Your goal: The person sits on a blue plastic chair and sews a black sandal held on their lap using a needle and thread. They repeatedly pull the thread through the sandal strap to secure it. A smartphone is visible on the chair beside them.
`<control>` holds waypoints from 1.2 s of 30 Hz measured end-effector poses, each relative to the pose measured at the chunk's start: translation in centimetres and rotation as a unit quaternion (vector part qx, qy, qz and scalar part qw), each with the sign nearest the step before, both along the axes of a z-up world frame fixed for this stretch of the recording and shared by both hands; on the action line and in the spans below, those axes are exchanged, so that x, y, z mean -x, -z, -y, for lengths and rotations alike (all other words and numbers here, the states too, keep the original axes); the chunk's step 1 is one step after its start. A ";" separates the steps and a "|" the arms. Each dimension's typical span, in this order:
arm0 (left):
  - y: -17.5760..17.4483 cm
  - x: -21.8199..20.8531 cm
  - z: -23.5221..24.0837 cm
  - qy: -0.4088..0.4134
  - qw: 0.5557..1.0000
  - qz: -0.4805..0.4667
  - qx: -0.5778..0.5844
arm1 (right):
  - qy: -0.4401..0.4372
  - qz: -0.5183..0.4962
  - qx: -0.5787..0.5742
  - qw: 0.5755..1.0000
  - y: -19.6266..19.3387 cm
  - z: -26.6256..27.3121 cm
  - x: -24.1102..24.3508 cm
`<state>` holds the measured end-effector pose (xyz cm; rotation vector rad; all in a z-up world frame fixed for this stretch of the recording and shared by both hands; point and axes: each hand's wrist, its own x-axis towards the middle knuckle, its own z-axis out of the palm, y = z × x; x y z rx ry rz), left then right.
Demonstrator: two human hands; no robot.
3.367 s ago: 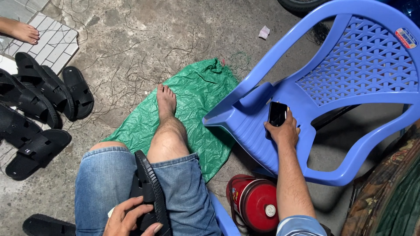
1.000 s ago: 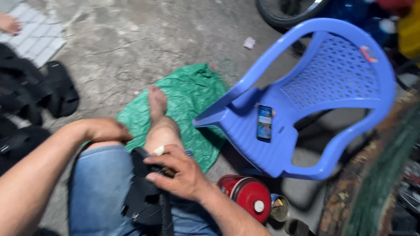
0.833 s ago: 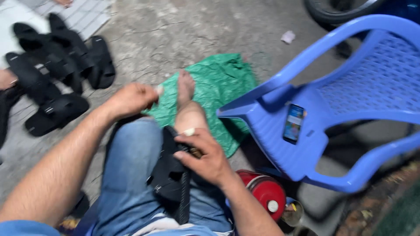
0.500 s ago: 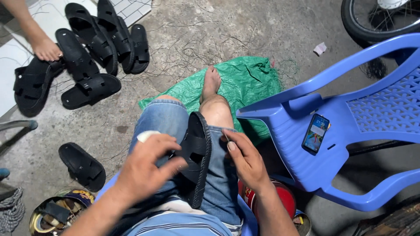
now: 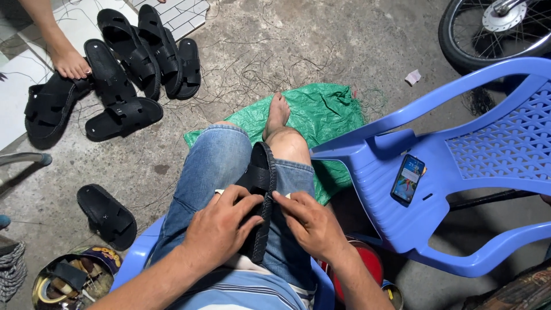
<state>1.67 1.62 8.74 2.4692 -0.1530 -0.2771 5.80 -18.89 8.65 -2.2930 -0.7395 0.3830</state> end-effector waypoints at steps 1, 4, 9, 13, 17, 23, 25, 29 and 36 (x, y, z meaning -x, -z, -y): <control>0.2 0.1 0.0 -0.006 1.000 0.018 0.012 | -0.005 0.008 0.005 1.000 0.0 0.0 0.0; 0.7 0.3 0.4 -0.019 0.996 0.081 0.021 | -0.028 0.027 0.016 0.999 -0.4 0.6 -0.5; 1.8 0.5 0.4 -0.024 0.987 0.158 0.026 | -0.060 0.072 0.047 0.995 -1.0 1.5 -1.5; 2.4 0.6 0.7 -0.024 0.992 0.117 0.026 | -0.088 0.074 0.063 0.991 -1.2 1.5 -1.9; 2.7 0.7 1.0 -0.050 0.992 0.089 0.067 | -0.103 0.079 0.075 0.989 -0.9 1.4 -2.0; 2.9 0.7 1.1 -0.039 0.987 0.123 0.096 | -0.089 0.076 0.120 0.986 -0.6 1.2 -2.0; 3.0 0.6 1.5 -0.041 0.984 0.138 0.101 | -0.093 0.080 0.160 0.980 -1.0 0.9 -1.7; 4.6 0.8 2.4 -0.042 0.973 0.159 0.159 | -0.082 0.084 0.248 0.962 -1.8 0.1 -1.1; 5.3 0.6 2.3 -0.062 0.956 0.173 0.230 | -0.066 0.130 0.065 0.987 1.4 1.4 -1.2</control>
